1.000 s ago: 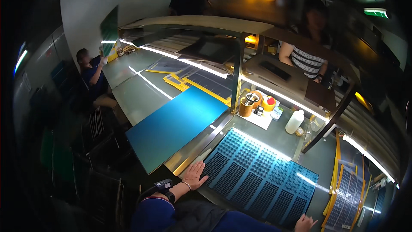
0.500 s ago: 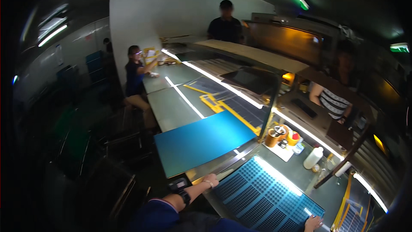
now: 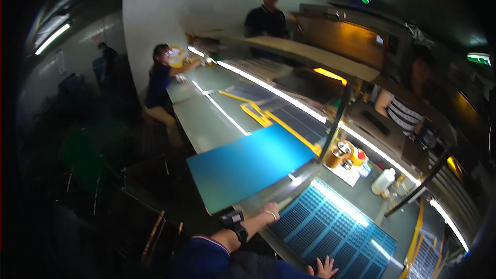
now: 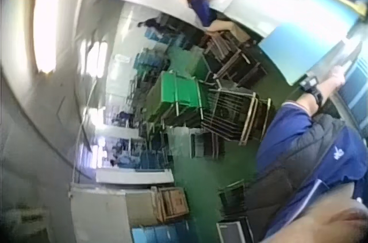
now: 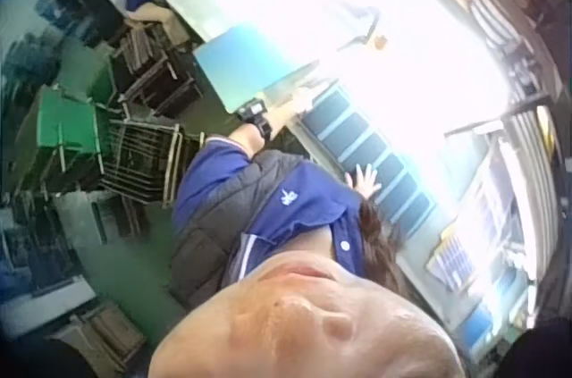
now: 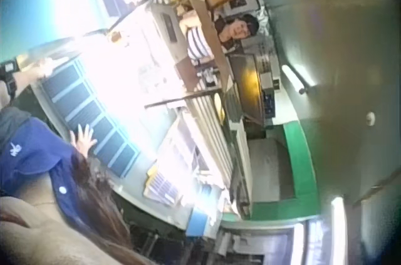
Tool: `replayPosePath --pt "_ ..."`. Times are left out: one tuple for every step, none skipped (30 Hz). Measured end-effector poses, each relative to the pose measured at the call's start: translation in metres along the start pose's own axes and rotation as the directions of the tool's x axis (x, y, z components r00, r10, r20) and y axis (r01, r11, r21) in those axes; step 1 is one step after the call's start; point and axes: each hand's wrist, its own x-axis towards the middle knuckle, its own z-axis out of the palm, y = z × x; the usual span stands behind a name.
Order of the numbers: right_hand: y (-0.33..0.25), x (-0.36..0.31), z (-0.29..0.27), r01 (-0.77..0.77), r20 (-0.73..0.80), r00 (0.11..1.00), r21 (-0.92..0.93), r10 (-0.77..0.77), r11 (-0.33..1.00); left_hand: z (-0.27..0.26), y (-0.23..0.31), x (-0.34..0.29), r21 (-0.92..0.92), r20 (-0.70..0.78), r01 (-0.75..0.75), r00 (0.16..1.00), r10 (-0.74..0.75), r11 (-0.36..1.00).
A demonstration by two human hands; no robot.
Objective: Inspecting and organizing translucent material sheets at a workstation.
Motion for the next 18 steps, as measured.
replayPosePath --pt "-0.001 -0.003 0.0 0.019 -0.049 0.999 0.035 -0.017 0.999 0.0 0.001 0.001 -0.03 0.022 0.026 0.999 -0.025 0.999" --pt "-0.002 -0.004 0.001 0.017 -0.057 0.998 0.042 -0.014 0.999 0.0 0.002 -0.001 -0.015 0.048 0.01 0.999 -0.01 1.0" --pt "-0.004 -0.005 0.003 0.018 -0.079 0.997 0.033 -0.015 0.999 -0.004 0.003 0.0 0.006 0.086 0.012 0.996 -0.012 1.0" --pt "-0.005 -0.006 0.005 0.005 -0.062 0.998 0.003 -0.005 1.0 -0.008 0.003 -0.001 -0.022 0.111 -0.018 0.994 0.021 1.0" --pt "-0.007 -0.006 0.008 -0.003 -0.052 0.999 -0.022 0.002 1.0 -0.013 0.003 -0.002 -0.03 0.139 -0.014 0.99 0.018 0.999" --pt "-0.008 -0.007 0.01 -0.015 -0.06 0.998 -0.047 0.012 0.999 -0.02 0.003 -0.003 -0.057 0.227 -0.003 0.974 0.016 0.998" --pt "-0.01 -0.007 0.012 -0.02 -0.063 0.998 -0.05 0.016 0.999 -0.025 0.002 -0.004 -0.072 0.33 0.026 0.944 -0.001 0.997" --pt "-0.012 -0.008 0.013 -0.023 -0.071 0.997 -0.089 0.016 0.996 -0.03 0.002 -0.006 -0.085 0.324 0.027 0.946 0.002 0.996" --pt "-0.013 -0.008 0.015 -0.023 -0.079 0.997 -0.129 0.013 0.991 -0.034 0.001 -0.008 -0.089 0.343 0.031 0.939 0.001 0.996" --pt "-0.014 -0.008 0.016 -0.01 -0.08 0.997 -0.138 -0.001 0.99 -0.036 0.002 -0.008 -0.101 0.38 0.055 0.925 -0.012 0.993" --pt "-0.014 -0.009 0.017 0.003 -0.123 0.992 -0.208 -0.029 0.978 -0.037 0.002 -0.008 -0.106 0.356 0.039 0.934 0.001 0.994" --pt "-0.014 -0.008 0.018 0.01 -0.16 0.986 -0.278 -0.057 0.961 -0.037 0.003 -0.007 -0.118 0.314 -0.049 0.946 0.084 0.992" --pt "-0.015 -0.009 0.018 0.017 -0.146 0.987 -0.288 -0.061 0.957 -0.036 0.003 -0.006 -0.102 0.313 -0.116 0.939 0.142 0.988" --pt "-0.015 -0.009 0.018 0.011 -0.147 0.988 -0.279 -0.054 0.96 -0.035 0.005 -0.004 -0.13 0.289 -0.122 0.944 0.156 0.984" --pt "-0.015 -0.01 0.018 0.004 -0.154 0.987 -0.266 -0.047 0.964 -0.032 0.007 -0.002 -0.126 0.338 -0.116 0.929 0.152 0.985" --pt "-0.016 -0.01 0.019 0.006 -0.156 0.987 -0.262 -0.048 0.965 -0.032 0.006 0.001 -0.127 0.373 -0.142 0.91 0.18 0.982" --pt "-0.016 -0.01 0.019 0.035 -0.213 0.971 -0.325 -0.109 0.945 -0.03 0.005 0.004 -0.112 0.372 -0.117 0.916 0.151 0.987" --pt "-0.017 -0.01 0.02 0.055 -0.27 0.948 -0.389 -0.171 0.92 -0.028 0.004 0.005 -0.138 0.348 -0.104 0.926 0.147 0.985"
